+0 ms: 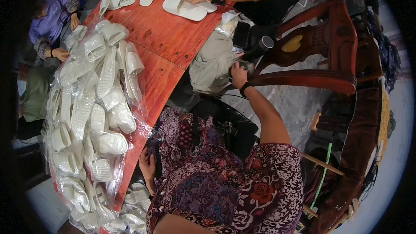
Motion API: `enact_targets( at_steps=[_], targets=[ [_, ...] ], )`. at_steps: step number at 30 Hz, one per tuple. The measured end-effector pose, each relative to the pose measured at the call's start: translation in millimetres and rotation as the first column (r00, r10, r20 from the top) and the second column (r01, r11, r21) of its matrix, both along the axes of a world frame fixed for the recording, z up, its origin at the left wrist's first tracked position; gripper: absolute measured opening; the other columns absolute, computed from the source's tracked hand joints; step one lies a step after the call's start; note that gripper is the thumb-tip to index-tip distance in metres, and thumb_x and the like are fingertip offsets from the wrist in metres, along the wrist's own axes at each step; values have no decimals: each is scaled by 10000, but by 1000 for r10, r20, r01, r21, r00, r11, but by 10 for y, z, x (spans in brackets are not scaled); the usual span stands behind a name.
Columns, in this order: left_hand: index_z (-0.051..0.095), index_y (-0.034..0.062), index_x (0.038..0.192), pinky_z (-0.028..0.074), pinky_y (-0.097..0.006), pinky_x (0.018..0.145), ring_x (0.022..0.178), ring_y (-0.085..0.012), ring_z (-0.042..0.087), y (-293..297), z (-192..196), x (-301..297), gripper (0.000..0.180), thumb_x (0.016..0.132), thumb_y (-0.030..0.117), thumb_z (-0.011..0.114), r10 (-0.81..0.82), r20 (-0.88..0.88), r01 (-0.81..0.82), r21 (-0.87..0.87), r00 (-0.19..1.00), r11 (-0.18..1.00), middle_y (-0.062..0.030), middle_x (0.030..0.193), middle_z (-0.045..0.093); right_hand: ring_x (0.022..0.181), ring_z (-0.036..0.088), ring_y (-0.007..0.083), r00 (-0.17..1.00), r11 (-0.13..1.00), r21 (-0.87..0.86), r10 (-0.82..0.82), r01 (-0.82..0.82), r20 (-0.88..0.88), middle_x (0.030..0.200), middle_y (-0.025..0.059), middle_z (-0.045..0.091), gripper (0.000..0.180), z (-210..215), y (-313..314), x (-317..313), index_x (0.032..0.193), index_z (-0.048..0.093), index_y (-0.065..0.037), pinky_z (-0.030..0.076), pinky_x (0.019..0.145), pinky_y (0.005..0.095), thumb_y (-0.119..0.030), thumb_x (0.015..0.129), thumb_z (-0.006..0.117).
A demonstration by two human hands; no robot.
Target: Packing finished white sandals into plastic bags at a manufacturing facility.
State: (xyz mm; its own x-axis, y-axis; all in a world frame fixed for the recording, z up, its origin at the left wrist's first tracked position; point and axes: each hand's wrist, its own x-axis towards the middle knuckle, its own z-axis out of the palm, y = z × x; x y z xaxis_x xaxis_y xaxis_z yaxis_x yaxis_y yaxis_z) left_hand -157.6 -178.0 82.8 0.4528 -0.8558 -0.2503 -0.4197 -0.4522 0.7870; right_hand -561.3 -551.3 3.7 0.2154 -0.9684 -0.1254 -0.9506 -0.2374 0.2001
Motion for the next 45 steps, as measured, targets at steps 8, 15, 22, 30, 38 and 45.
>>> enact_targets(
  at_steps=[8,15,22,30,38,45],
  targets=[
    [522,6,1215,471,-307,736,844,-229,577,-66,126,-35,398,823,52,571,27,-18,-26,12,999,1000,-170,1113,535,863,591,340,1000,996,-86,15,-16,-5,1105,155,445,547,-325,-91,-131,1098,454,-35,541,688,417,-82,621,717],
    [527,16,1216,470,-308,723,823,-228,572,-40,84,-35,403,818,56,573,43,-11,-43,-1,999,999,-165,1108,544,864,593,385,965,995,42,78,-92,251,1112,188,437,583,-116,-144,-205,1054,423,-66,521,713,449,-105,587,770],
    [537,32,1212,458,-315,722,815,-236,553,-47,37,-3,402,814,78,581,17,35,-17,6,999,1000,-151,1075,550,870,603,374,997,1000,24,-13,12,76,1126,191,437,633,-132,-210,-228,1093,418,-62,524,718,446,-211,608,797],
    [541,29,1203,460,-308,705,787,-240,554,-49,13,-8,393,815,80,581,7,52,-6,-8,999,1000,-156,1066,552,958,524,362,954,992,-115,87,-56,288,1075,145,493,560,189,-128,-128,1073,463,-39,501,749,437,-297,662,742],
    [541,18,1199,468,-324,723,813,-250,566,-21,-117,47,395,809,65,580,7,11,-6,-24,1000,1000,-169,1069,550,836,563,336,951,978,-185,143,-94,273,976,112,533,457,414,3,-172,1023,525,-103,486,702,435,-324,681,734],
    [540,13,1197,461,-330,772,879,-274,577,-71,53,-12,386,816,67,566,28,5,-28,44,1000,999,-182,1099,549,730,639,293,968,988,-29,153,-150,201,813,87,609,289,686,-130,-373,924,626,-127,500,603,402,-310,712,700]
  ],
)
